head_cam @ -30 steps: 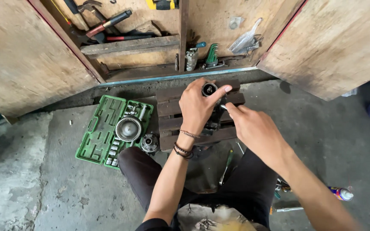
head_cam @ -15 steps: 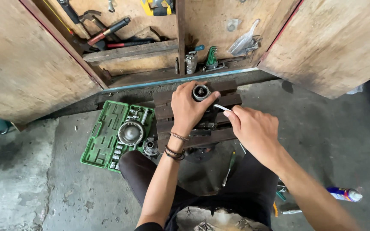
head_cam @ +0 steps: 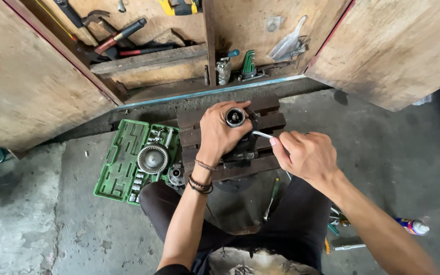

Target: Repairing a starter motor by inspecting and manipulating internal components with a tool

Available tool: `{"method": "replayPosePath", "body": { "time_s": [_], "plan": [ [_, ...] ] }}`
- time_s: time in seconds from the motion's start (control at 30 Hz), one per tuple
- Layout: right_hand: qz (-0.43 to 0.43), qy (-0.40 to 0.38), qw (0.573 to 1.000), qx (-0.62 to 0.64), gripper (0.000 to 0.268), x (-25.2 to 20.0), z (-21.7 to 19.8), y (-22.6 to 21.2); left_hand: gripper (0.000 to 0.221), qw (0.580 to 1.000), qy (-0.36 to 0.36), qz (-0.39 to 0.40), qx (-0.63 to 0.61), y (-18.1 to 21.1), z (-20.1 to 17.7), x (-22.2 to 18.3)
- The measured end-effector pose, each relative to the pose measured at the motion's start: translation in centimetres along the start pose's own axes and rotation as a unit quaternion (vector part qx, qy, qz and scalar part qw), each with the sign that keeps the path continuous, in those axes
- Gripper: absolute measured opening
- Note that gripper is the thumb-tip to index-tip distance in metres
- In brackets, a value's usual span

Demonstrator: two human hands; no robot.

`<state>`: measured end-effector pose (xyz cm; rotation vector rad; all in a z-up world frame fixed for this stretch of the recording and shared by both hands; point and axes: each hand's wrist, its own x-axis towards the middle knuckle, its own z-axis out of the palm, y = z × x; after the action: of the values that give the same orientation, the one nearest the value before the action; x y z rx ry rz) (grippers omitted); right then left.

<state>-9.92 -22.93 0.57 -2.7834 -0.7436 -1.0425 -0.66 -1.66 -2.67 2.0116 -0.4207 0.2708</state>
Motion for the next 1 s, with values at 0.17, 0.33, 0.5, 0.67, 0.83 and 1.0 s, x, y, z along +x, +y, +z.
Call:
{"method": "replayPosePath", "body": {
  "time_s": [0.17,0.33,0.5,0.67,0.83,1.0],
  "plan": [
    [-0.079,0.034,0.989,0.121,0.038,0.8,3.3,2.2,0.018,0.989,-0.091,0.104,-0.06,1.6,-0.9,-0.8],
    [-0.157,0.045,0.975,0.151,0.035,1.4,5.4,4.6,0.016,0.99,-0.102,0.089,-0.047,1.7,-1.2,-1.1],
    [-0.218,0.053,0.955,0.192,0.041,3.9,6.1,6.1,0.017,0.989,-0.101,0.104,-0.036,1.9,-0.6,-0.2],
    [-0.241,0.075,0.943,0.218,0.043,6.0,7.2,5.8,0.022,0.99,-0.109,0.089,-0.001,0.7,0.0,-0.4],
    [-0.242,0.106,0.929,0.26,0.047,7.7,7.2,4.5,0.03,0.988,-0.12,0.095,-0.005,-0.3,-0.1,-0.1],
    [-0.21,0.09,0.922,0.311,0.047,7.7,7.8,4.1,0.051,0.979,-0.155,0.124,-0.038,0.2,-1.2,-0.2]
  ]
}}
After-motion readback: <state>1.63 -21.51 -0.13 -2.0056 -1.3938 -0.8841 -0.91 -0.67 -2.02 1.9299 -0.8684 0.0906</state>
